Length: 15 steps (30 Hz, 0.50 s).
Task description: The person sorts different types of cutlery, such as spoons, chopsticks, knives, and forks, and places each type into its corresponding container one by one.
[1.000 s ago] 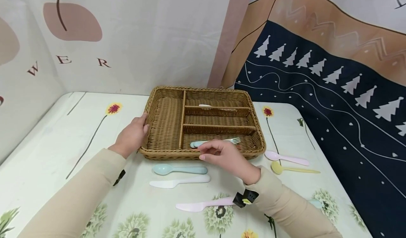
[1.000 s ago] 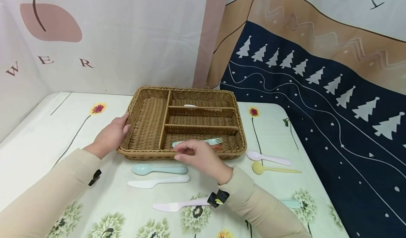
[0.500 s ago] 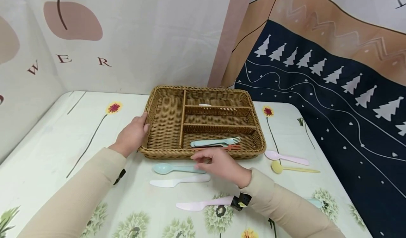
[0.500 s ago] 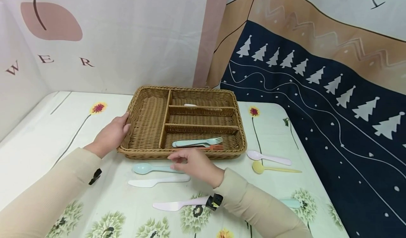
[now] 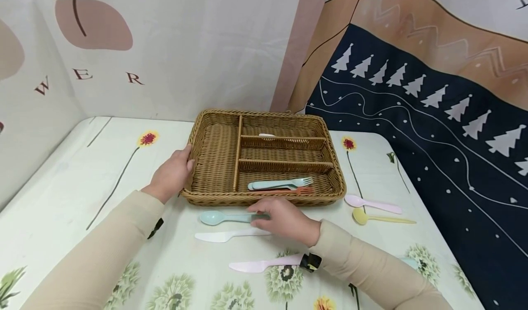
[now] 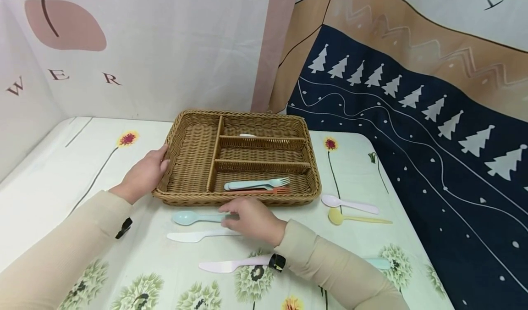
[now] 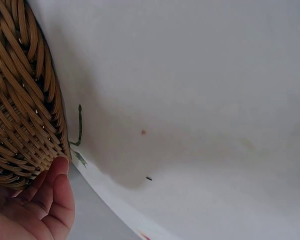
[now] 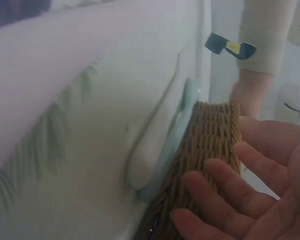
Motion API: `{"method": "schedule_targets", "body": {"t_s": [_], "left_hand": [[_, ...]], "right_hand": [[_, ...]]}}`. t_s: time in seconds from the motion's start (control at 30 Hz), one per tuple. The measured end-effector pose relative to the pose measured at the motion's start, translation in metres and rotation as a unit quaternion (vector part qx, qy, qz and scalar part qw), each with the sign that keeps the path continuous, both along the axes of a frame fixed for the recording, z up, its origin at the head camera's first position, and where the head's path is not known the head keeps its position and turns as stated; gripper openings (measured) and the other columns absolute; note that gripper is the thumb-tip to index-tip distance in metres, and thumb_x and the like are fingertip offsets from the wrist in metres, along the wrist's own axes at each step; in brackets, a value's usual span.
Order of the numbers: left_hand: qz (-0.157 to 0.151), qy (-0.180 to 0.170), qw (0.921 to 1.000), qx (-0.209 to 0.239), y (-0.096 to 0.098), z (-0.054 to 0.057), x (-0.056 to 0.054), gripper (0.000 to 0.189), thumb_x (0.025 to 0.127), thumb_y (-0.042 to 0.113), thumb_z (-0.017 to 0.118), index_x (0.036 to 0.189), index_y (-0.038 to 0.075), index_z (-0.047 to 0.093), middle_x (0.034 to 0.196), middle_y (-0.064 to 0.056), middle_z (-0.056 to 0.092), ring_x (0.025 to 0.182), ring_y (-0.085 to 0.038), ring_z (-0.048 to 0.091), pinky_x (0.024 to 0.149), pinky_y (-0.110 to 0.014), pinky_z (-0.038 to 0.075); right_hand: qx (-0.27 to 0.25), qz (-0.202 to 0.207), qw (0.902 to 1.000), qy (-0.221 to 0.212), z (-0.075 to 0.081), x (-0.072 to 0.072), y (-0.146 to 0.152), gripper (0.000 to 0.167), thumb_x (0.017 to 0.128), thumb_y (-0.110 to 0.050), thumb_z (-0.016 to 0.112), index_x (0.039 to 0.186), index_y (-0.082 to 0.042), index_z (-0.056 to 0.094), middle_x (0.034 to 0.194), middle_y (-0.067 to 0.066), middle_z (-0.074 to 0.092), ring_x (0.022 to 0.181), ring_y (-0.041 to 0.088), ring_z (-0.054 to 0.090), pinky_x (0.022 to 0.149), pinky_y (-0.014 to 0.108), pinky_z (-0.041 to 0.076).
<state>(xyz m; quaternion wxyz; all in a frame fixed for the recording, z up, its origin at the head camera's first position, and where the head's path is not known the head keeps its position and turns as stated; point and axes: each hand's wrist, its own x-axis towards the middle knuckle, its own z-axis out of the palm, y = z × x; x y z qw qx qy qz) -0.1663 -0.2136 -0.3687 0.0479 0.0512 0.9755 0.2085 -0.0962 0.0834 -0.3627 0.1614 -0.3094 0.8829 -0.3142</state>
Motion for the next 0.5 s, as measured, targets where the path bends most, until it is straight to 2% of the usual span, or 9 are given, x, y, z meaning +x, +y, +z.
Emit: {"method": "schedule_targets", "body": {"t_s": [0.13,0.5], "left_hand": [[-0.001,0.003,1.0,0.001,0.0,0.0,0.0,0.055,0.106,0.018,0.03,0.151,-0.009,0.012,0.142,-0.036,0.033,0.129,-0.048,0.039,0.105,-0.058,0.036],[0.0,-0.001,1.0,0.005,0.0,0.0,0.0,0.055,0.106,0.017,0.03,0.151,-0.008,0.011,0.142,-0.036,0.033,0.128,-0.048,0.04,0.104,-0.058,0.037]], "right_hand": [[0.041,0.017,0.9987,0.026,-0.002,0.001,-0.002,0.035,0.094,-0.022,0.065,0.128,-0.012,0.064,0.127,0.002,0.063,0.119,0.017,0.057,0.098,0.032,0.048],[0.096,0.056,0.9902,0.085,-0.007,0.002,-0.012,0.036,0.094,-0.021,0.065,0.129,-0.013,0.063,0.126,0.003,0.063,0.116,0.016,0.059,0.098,0.029,0.048]]}}
